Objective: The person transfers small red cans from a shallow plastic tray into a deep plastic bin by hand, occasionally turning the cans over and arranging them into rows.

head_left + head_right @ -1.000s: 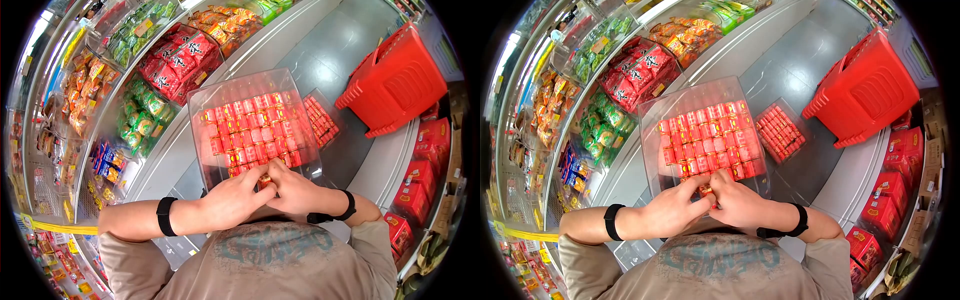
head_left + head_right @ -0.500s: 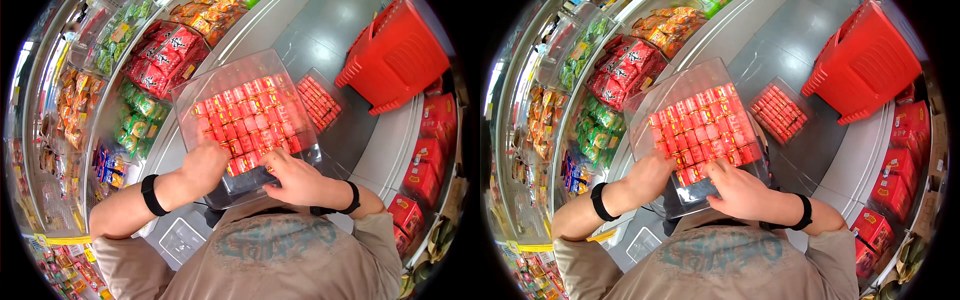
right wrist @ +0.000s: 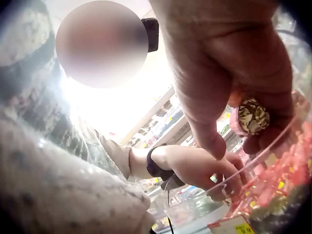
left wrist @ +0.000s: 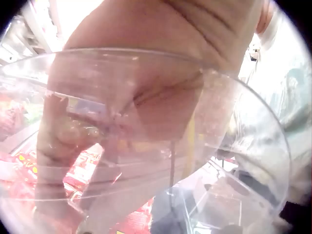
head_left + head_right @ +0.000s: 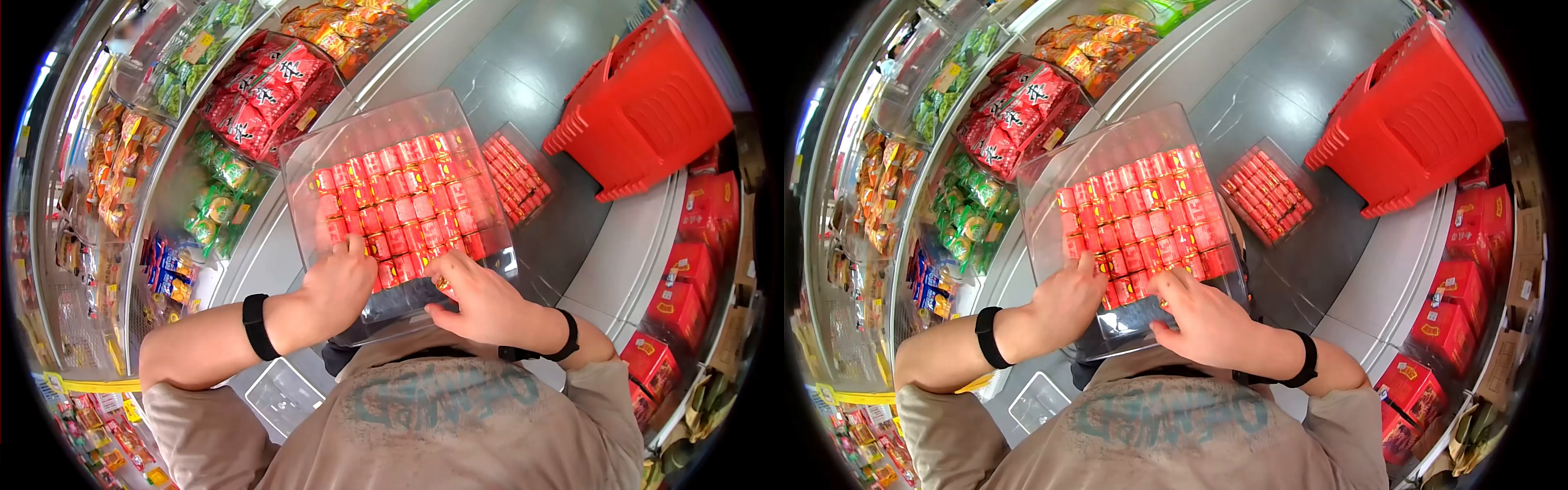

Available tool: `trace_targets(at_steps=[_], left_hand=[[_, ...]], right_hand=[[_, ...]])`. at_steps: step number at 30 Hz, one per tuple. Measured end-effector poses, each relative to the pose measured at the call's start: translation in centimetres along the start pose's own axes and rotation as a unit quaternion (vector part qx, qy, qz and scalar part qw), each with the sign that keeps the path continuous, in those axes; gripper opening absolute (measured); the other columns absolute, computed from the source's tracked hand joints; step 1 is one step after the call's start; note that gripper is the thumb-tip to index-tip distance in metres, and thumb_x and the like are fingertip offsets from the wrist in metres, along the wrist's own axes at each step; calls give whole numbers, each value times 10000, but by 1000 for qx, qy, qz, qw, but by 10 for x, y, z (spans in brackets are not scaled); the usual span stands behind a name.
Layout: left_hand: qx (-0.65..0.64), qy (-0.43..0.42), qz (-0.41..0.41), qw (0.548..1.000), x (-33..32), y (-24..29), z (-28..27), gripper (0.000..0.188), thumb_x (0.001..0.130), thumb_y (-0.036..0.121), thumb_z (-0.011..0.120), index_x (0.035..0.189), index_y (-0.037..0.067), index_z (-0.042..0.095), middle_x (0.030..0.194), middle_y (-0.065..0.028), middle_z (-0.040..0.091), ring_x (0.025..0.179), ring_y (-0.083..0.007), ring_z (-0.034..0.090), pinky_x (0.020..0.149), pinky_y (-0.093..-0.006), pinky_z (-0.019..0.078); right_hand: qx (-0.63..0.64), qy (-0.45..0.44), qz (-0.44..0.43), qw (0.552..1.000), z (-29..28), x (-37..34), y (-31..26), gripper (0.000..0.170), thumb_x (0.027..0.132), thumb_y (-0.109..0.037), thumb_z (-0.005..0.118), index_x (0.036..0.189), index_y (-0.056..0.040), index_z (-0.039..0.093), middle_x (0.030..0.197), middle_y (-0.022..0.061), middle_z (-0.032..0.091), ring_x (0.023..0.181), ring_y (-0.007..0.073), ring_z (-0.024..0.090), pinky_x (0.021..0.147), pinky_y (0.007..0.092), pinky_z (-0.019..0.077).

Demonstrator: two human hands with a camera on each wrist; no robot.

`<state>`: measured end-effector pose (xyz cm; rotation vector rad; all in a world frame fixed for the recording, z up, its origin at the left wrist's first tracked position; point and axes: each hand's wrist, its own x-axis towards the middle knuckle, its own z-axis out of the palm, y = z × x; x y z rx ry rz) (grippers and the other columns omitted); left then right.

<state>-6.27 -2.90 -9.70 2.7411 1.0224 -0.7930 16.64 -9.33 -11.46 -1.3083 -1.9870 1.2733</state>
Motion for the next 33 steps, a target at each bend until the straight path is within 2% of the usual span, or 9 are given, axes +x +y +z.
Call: trace_targets(at_steps=[6,9,12,15,17,21,26,30,33], left_hand=[[110,4,-17,994,3,-1,10,118,708,108,648,766,7,668,929,-189,572,867,-271,613,664,-271,541],[145,-58,1,988,6,2,4,209,714,100,651,884,-21,659,942,-200,567,873,-291,613,679,-284,544],[59,27,-45,997,0,2,1,334,768,137,659,1054,-31,620,980,-189,573,876,-290,614,693,-319,537],[6,134,45,990,-18,16,-12,436,798,186,686,1167,-15,568,998,-153,576,887,-279,617,704,-364,528],[-207,161,101,960,-33,27,-24,428,774,200,731,1116,-6,578,1010,-134,585,865,-295,619,711,-389,522],[-198,226,122,946,-41,36,-6,325,805,187,704,1025,-2,558,1063,-174,585,878,-318,620,715,-399,532],[-206,224,117,945,-40,34,9,294,830,159,670,1041,7,532,1158,-238,533,925,-360,610,748,-417,546],[-219,242,129,936,-40,27,5,303,819,141,664,1069,35,530,1192,-256,509,969,-382,601,776,-428,546],[-234,233,136,934,-40,28,-2,300,792,118,625,1063,44,522,1143,-244,528,967,-371,598,794,-430,532]], right_hand=[[10,9,-5,1000,2,-1,2,400,819,-134,694,1134,-30,471,1078,172,552,895,337,658,734,421,549],[7,30,-17,999,2,-5,7,408,807,-99,685,1141,-22,465,1091,189,526,880,354,651,722,420,548],[12,61,-25,998,3,-6,6,457,765,-11,651,1171,-18,440,1127,207,468,883,373,620,711,416,536],[24,97,-52,994,5,-3,13,539,714,62,606,1210,-15,409,1168,210,410,908,381,578,705,414,522],[26,92,-50,994,6,-4,12,594,685,90,581,1237,-12,388,1188,205,385,927,381,552,712,418,512],[-15,40,-111,993,9,3,7,524,747,38,605,1235,2,418,1208,203,389,971,392,569,769,418,527],[32,23,-100,994,19,5,0,387,808,-75,688,1123,-10,475,1093,165,562,913,347,641,734,409,544],[15,12,-142,990,21,7,4,384,823,-105,699,1114,-10,467,1101,167,573,899,349,645,720,409,547],[53,-40,-87,994,25,8,5,411,824,-144,715,1133,-11,478,1199,182,533,958,363,632,775,413,543]])
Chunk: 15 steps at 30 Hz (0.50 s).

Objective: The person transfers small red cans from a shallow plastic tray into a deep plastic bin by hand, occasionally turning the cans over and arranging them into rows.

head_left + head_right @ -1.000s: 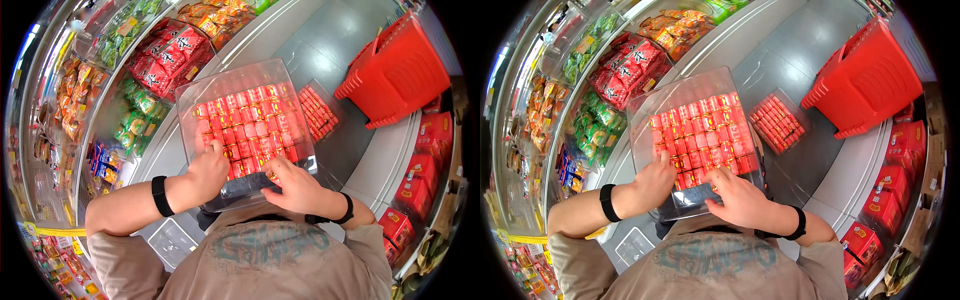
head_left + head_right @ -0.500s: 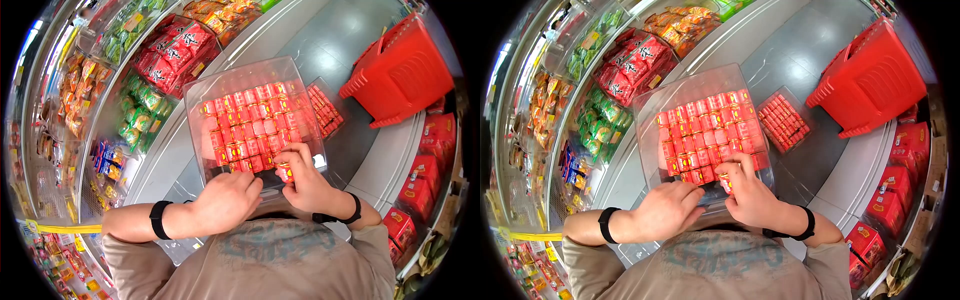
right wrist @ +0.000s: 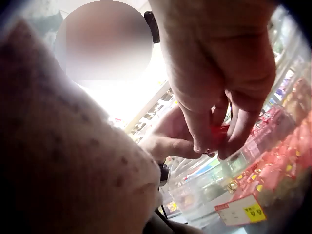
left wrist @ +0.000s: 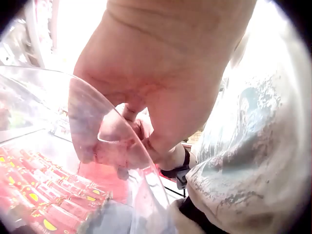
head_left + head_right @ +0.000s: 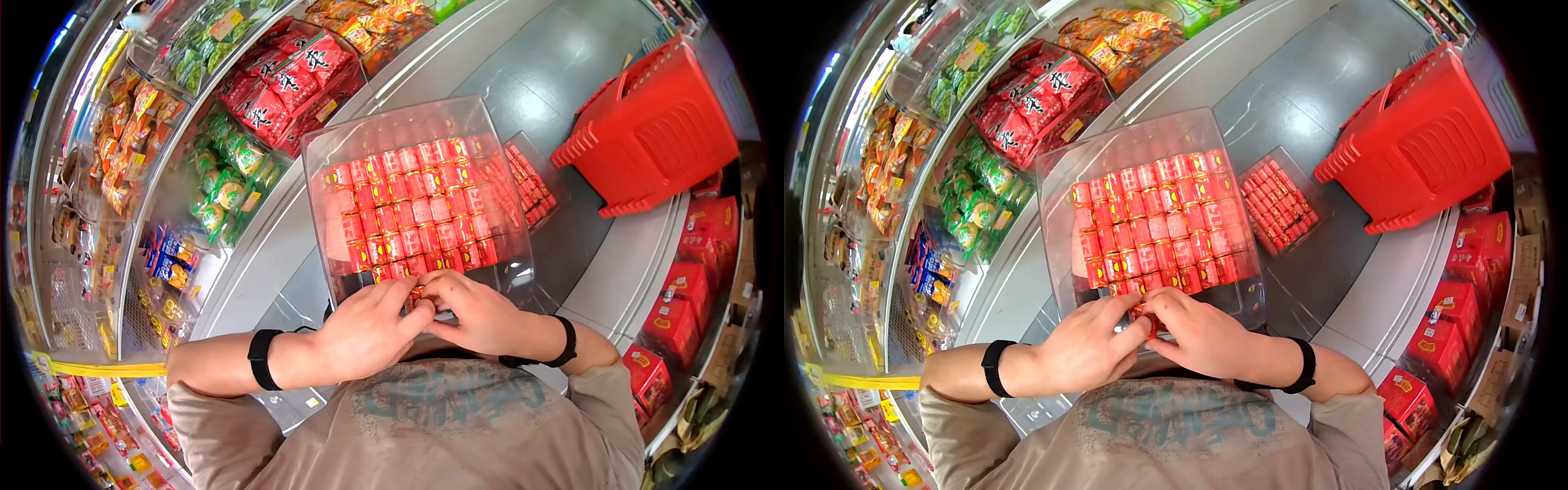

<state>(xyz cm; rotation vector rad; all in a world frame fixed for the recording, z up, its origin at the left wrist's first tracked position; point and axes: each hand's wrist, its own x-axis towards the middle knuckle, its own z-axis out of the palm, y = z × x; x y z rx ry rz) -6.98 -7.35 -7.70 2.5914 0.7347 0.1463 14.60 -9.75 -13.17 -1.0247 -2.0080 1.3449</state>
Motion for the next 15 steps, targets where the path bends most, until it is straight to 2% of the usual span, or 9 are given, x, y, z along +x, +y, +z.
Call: trace_targets(at_steps=[4,5,6,8,9,11,15], left_hand=[[71,-27,-12,997,0,-9,-4,249,795,121,590,1024,46,530,1078,-218,552,900,-341,594,778,-431,511],[105,-39,-29,993,1,-11,-7,195,793,140,593,970,63,565,980,-169,586,853,-294,587,738,-394,475],[158,-77,-47,983,1,-12,-5,187,787,140,598,958,70,574,949,-150,593,851,-280,587,732,-382,462],[261,-147,-85,950,1,-14,0,172,774,141,609,936,85,593,887,-110,608,849,-254,587,721,-357,438],[261,-142,-56,953,3,-16,-2,143,756,154,622,891,109,616,823,-70,616,850,-221,591,708,-338,411],[260,-189,-59,945,4,-13,5,115,754,157,622,858,110,634,830,-71,623,836,-215,596,705,-336,427],[276,-245,-81,926,10,-17,16,106,757,156,613,811,95,680,871,-89,630,813,-212,614,694,-320,462]], right_hand=[[-25,3,-15,1000,-3,1,-11,481,816,-201,739,1187,-17,494,1319,186,439,1052,379,601,863,425,522],[-40,6,-15,999,-8,1,-13,496,812,-210,744,1197,-19,497,1339,183,418,1069,381,594,880,428,516],[-55,8,-15,998,-12,0,-13,510,808,-218,750,1207,-21,500,1360,181,397,1085,384,587,896,431,509],[-88,41,-33,995,-18,-6,-12,529,798,-231,766,1217,-30,513,1326,151,439,1043,331,608,829,391,537],[-95,44,-33,994,-25,-9,-18,530,797,-235,768,1217,-32,516,1319,145,447,1029,317,613,811,378,542],[-104,62,-42,992,-37,-15,-28,496,793,-242,779,1185,-40,552,1268,122,499,984,268,626,756,341,552],[-94,103,-66,988,-58,-30,-33,436,747,-192,818,1097,-42,606,1197,113,567,986,265,628,771,327,548]])
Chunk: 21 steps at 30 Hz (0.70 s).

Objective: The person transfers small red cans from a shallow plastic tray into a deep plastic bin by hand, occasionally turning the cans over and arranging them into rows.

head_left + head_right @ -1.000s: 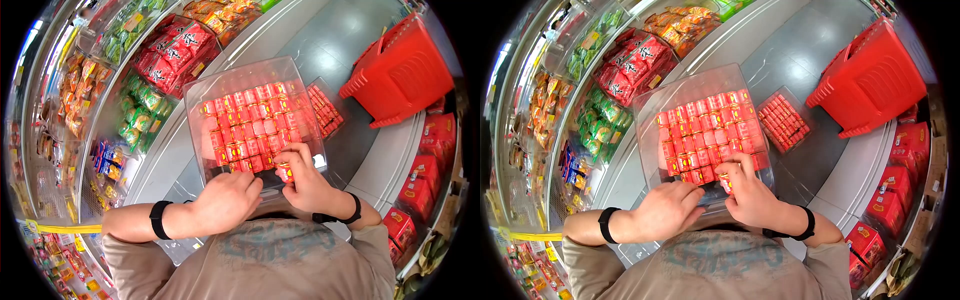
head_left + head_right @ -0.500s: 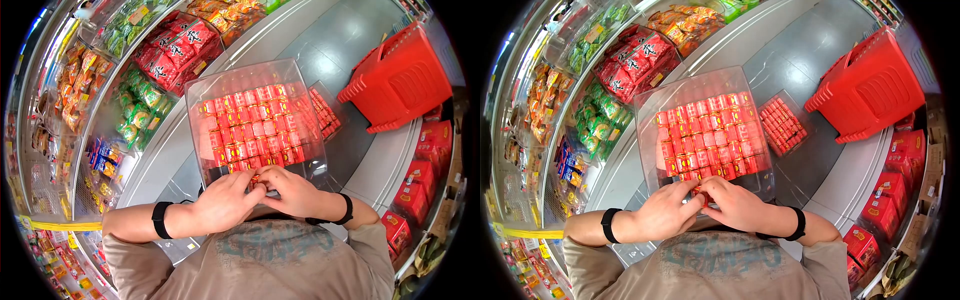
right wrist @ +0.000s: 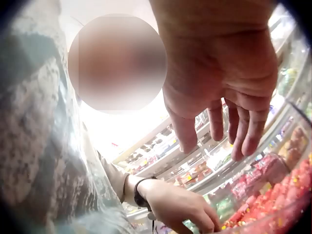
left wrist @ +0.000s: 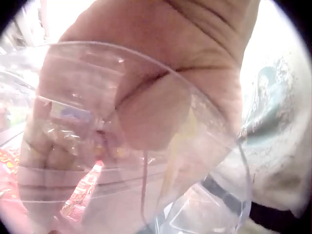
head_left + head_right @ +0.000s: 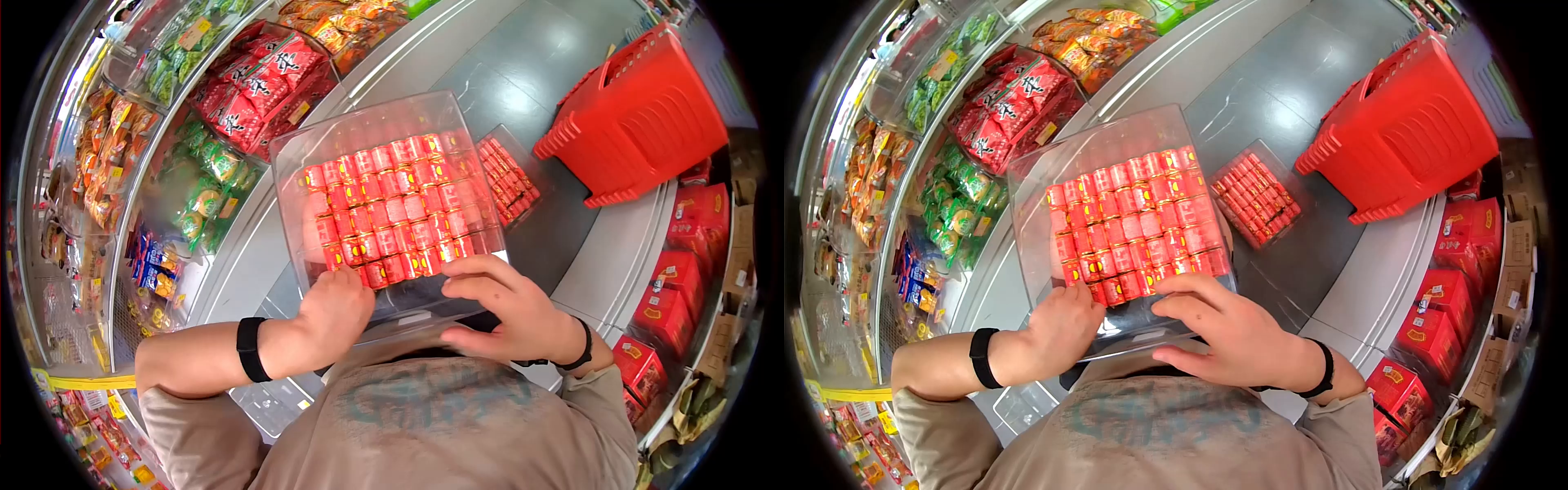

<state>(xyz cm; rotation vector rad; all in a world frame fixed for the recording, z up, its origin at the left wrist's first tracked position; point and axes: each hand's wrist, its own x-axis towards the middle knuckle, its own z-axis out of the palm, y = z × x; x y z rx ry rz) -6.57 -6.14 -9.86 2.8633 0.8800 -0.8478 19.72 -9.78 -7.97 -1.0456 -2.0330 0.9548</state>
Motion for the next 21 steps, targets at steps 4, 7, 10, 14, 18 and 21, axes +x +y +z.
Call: trace_targets(at_steps=[4,7,10,14,18,21], left_hand=[[-29,6,-1,1000,0,-4,0,193,735,106,625,901,12,648,1085,-249,598,861,-263,641,695,-335,519],[-7,-4,-24,1000,2,-2,0,240,746,107,615,950,-12,652,1164,-283,582,859,-266,647,709,-340,526],[-1,-16,-26,1000,3,-1,0,274,765,113,601,996,-28,641,1206,-280,570,897,-260,640,738,-340,516],[0,-51,-15,999,5,1,-5,274,791,148,620,1007,-19,609,1245,-264,558,993,-266,616,807,-359,484],[-71,-35,-36,996,10,2,-15,434,770,273,722,1065,-10,576,1233,-263,559,985,-310,607,803,-384,479],[-80,-18,-34,996,16,2,-29,481,784,288,711,1138,-3,563,1251,-248,550,955,-312,608,808,-399,475]], right_hand=[[14,89,8,996,-17,-20,12,399,716,-119,837,1052,-33,638,1138,142,612,967,264,634,783,329,544],[18,123,6,992,-42,-38,29,355,723,-106,833,1020,-21,658,1102,143,635,937,255,645,771,325,543],[145,276,44,949,-56,-68,62,217,778,-71,782,938,-10,648,1021,114,650,843,198,642,729,288,522],[165,456,188,854,-72,-80,148,115,876,-98,693,869,-17,613,820,42,624,756,122,605,660,252,482],[-39,384,380,841,-57,-113,299,194,853,-169,699,897,-3,608,785,75,651,744,167,637,667,302,504],[-66,287,458,839,-23,-123,386,310,794,-264,725,908,-3,604,858,155,681,805,285,671,728,387,526]])
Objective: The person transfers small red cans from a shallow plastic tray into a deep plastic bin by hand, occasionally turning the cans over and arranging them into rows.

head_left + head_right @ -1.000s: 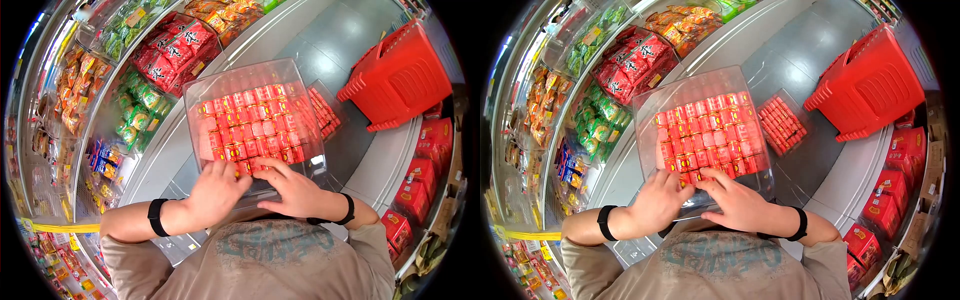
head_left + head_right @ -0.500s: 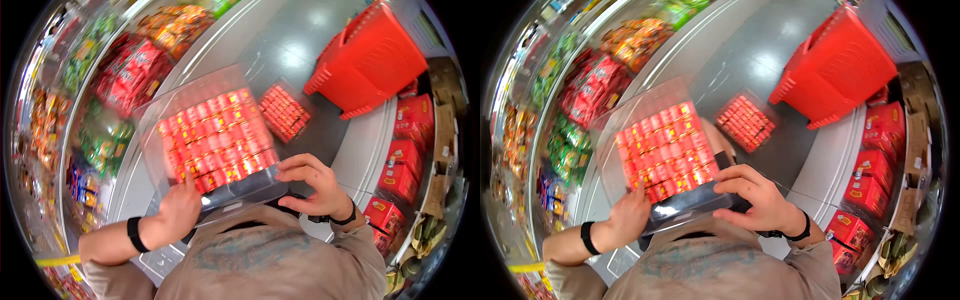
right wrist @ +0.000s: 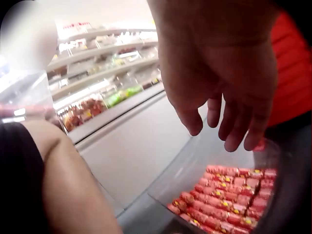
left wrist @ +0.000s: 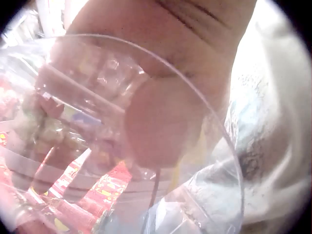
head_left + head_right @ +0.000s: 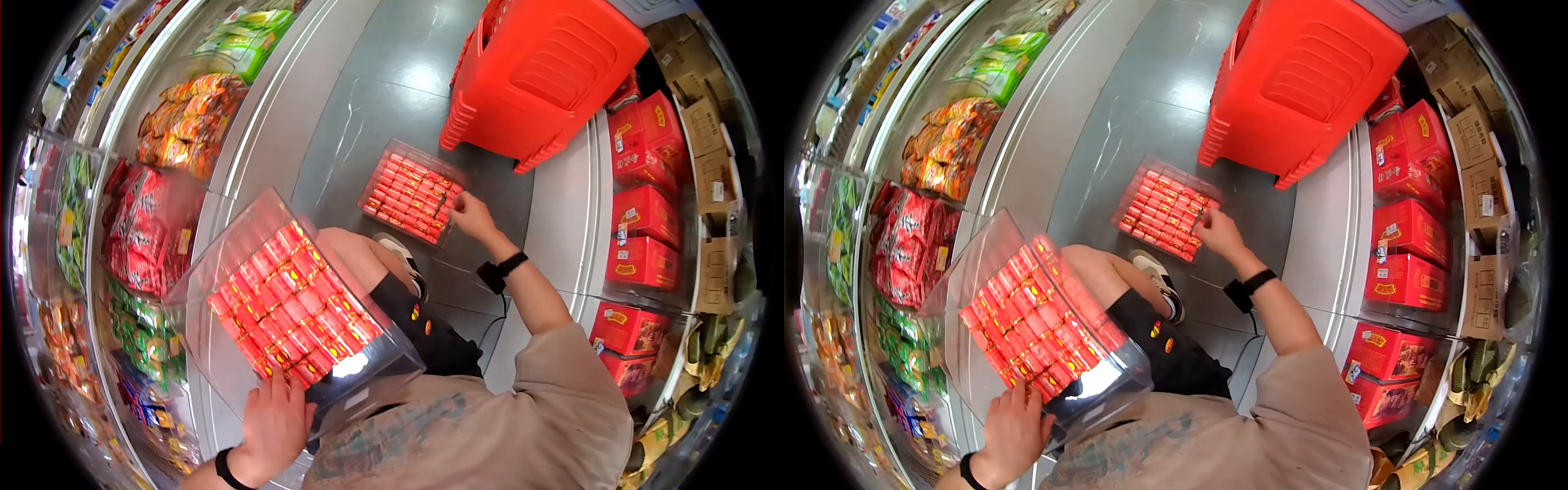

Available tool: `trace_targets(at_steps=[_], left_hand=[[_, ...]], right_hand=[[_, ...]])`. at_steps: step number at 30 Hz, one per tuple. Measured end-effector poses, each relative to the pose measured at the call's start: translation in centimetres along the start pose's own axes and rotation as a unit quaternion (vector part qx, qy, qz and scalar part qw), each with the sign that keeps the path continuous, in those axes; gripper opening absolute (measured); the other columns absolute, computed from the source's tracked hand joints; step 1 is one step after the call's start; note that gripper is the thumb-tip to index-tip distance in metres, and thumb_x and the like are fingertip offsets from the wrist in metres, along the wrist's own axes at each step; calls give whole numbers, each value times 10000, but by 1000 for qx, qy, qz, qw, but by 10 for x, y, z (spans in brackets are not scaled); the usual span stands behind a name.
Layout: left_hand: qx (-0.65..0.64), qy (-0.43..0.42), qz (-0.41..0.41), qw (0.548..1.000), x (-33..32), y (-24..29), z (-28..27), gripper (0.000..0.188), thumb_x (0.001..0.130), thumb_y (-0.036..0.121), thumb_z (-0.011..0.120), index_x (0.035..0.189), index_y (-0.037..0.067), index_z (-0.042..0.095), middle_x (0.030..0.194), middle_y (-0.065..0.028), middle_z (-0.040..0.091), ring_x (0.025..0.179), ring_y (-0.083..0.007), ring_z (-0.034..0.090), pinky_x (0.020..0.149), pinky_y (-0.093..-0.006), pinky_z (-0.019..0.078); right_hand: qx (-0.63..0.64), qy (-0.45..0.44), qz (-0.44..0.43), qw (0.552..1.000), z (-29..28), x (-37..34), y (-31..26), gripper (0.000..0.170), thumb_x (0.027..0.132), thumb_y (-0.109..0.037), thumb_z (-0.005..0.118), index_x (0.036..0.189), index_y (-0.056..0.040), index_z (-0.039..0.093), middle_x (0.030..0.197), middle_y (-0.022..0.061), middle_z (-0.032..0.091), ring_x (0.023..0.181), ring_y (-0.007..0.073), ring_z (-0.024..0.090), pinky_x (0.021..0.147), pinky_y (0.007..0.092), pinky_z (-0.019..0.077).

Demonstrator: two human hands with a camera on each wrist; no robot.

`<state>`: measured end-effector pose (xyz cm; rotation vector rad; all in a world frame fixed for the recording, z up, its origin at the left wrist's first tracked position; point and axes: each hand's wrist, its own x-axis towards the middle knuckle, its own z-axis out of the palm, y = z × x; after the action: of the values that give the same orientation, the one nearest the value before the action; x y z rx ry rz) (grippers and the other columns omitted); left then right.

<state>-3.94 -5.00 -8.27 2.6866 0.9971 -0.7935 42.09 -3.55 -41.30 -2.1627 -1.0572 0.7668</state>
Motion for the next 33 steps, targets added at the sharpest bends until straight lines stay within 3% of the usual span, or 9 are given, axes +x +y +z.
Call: trace_targets(at_steps=[1,4,5,11,14,18,20,23,33], left_hand=[[-12,43,11,999,3,0,-4,433,761,220,736,1108,1,600,1143,-206,614,880,-316,625,765,-411,490],[-130,13,11,991,2,-3,-8,609,822,274,725,1327,12,507,1327,-219,525,1151,-378,558,942,-461,468],[-142,92,25,985,6,-1,-19,419,843,186,701,1200,1,584,1201,-170,607,1032,-326,603,875,-416,481],[-196,145,32,969,16,-10,-20,409,793,133,758,1155,3,617,1116,-169,637,982,-339,616,856,-429,493],[-211,151,37,965,23,-14,-21,361,785,106,760,1102,-9,633,1046,-172,651,937,-342,627,832,-432,501],[-228,146,44,962,29,-17,-25,323,777,69,754,1064,-26,639,987,-175,658,887,-338,640,794,-425,513],[-240,153,52,957,30,-20,-23,321,776,70,756,1059,-27,639,982,-174,659,877,-338,643,779,-421,518],[-252,156,50,954,33,-21,-24,312,778,56,748,1056,-25,633,975,-178,657,865,-343,644,764,-419,520],[-268,154,45,950,29,-23,-25,279,778,11,721,1030,-31,608,937,-184,649,814,-342,643,714,-416,522]], right_hand=[[-26,-38,2,999,11,7,1,346,791,-269,712,1001,-13,613,928,177,681,894,324,670,782,405,525],[-77,-86,-68,991,63,44,12,398,787,-241,724,1100,-22,612,939,193,680,916,326,677,811,402,529],[-80,-126,-94,984,75,57,9,442,792,-205,695,1195,-50,601,1030,210,668,1014,349,648,873,409,516],[-229,-206,-223,925,147,113,-9,412,851,-105,597,1258,-164,598,1293,119,559,1177,316,561,952,415,486],[-301,-182,-258,900,174,124,-11,439,859,-74,572,1279,-201,585,1345,80,491,1188,283,550,943,419,492],[-305,-248,-231,890,188,128,-2,484,886,-78,537,1341,-244,523,1354,78,455,1191,301,552,923,415,515],[-268,-228,-242,904,209,133,22,426,904,-83,508,1309,-215,524,1330,119,453,1153,321,580,897,435,525],[-244,-230,-223,915,200,129,0,338,907,-88,500,1233,-172,539,1279,164,457,1076,339,618,880,436,528],[-302,-180,-310,883,201,139,1,320,902,-125,507,1204,-204,579,1191,112,534,995,296,648,812,408,544]])
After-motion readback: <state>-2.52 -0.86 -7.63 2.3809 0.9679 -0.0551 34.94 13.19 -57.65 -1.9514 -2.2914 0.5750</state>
